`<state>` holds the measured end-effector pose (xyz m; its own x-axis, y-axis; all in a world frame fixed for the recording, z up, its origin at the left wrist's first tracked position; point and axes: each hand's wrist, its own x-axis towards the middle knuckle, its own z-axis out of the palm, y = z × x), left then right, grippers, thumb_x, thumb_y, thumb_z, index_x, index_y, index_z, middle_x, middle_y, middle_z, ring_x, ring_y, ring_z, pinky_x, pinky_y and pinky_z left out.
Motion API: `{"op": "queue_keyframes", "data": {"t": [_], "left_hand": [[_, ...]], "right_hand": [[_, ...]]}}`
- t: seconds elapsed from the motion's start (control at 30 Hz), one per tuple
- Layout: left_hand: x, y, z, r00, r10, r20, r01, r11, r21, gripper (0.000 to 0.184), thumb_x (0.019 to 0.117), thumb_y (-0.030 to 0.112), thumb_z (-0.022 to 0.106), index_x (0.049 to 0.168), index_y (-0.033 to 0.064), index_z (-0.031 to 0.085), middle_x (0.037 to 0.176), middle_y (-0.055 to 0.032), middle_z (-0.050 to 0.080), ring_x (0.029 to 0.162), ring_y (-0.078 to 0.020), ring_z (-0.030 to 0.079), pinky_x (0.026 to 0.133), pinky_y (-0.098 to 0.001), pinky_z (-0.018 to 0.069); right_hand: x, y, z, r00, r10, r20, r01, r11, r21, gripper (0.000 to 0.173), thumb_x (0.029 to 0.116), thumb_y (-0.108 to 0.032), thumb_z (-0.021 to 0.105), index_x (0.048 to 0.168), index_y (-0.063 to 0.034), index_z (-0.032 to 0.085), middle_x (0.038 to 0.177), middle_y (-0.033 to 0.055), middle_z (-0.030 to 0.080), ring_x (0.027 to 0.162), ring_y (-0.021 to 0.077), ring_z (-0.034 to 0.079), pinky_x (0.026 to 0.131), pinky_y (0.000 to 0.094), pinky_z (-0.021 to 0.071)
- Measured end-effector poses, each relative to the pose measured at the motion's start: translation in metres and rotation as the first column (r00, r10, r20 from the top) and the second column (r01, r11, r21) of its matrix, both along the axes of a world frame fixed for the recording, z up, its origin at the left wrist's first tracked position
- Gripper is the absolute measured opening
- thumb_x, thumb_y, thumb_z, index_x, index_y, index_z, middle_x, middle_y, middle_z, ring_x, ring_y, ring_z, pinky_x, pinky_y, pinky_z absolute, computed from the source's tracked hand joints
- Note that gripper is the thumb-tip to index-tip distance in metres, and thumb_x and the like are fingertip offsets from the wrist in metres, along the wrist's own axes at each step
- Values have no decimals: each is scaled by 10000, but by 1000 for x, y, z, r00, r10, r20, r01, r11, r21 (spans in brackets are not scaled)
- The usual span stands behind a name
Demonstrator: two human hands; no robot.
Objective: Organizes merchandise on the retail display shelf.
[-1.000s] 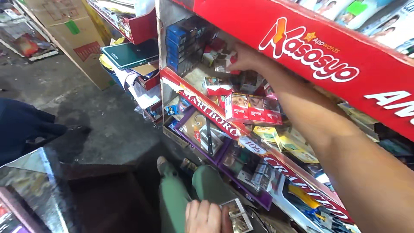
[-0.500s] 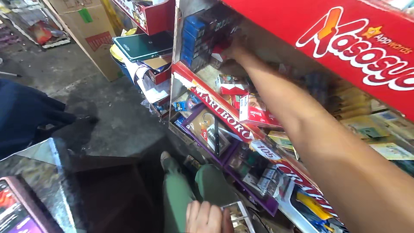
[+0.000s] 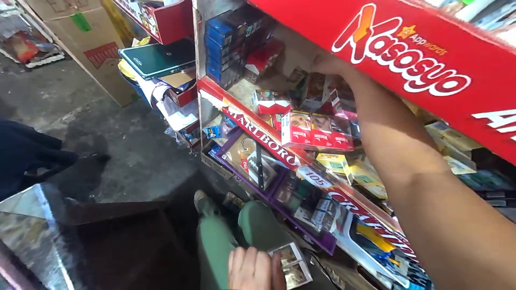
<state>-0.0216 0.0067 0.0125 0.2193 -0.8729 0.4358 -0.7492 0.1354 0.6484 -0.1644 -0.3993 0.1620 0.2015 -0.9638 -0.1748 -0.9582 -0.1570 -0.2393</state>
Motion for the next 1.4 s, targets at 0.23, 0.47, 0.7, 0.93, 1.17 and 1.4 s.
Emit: {"op": "queue_keyframes", "data": {"t": [0.23,0.47,0.7,0.93,1.17,1.4], "left_hand": [[-2,-1,0,1000,-4,22,5,999,-37,410,1002,266,475,636,97,552,577,-38,533,619,-199,547,678,-301,453],[-2,-1,0,999,-2,39,3,999,-39,424,1022,278,435,651,106,551,586,-32,534,622,-192,544,679,-300,452],[-3,-1,2,1000,-5,26,6,999,-43,402,1000,255,464,640,106,560,586,-28,531,624,-191,541,680,-304,447],[-2,-1,0,1000,1,24,0,999,-49,402,997,263,474,639,106,566,580,-28,532,616,-190,538,677,-304,444],[1,-2,-1,999,12,34,-11,1000,-29,417,1011,274,472,651,100,589,594,-37,565,618,-204,564,670,-315,467],[10,-3,-5,999,41,23,-41,999,-4,440,1022,282,444,644,99,576,587,-40,558,615,-206,561,673,-317,465]], "right_hand": [[-14,56,5,974,-223,31,222,975,15,386,1078,29,386,1446,139,419,1500,316,441,1376,327,449,1162,328,310],[-43,60,1,994,-82,68,80,997,21,474,991,62,589,1424,170,429,1378,373,528,1302,427,523,1140,451,362],[-50,68,-26,967,-148,-205,139,989,-55,886,846,0,795,1558,86,274,1519,408,334,1381,567,398,1092,687,342],[29,61,-2,946,51,319,5,985,-170,448,999,-61,633,1381,130,501,1348,334,573,1240,420,585,1059,525,451],[106,-38,-62,996,84,12,-76,945,-317,867,811,-167,851,1522,-1,383,1466,318,475,1315,518,511,1027,663,453],[99,-58,-86,750,-220,624,392,907,-152,899,892,-547,718,1542,-16,395,1583,278,353,1470,431,335,1163,592,336]]}}
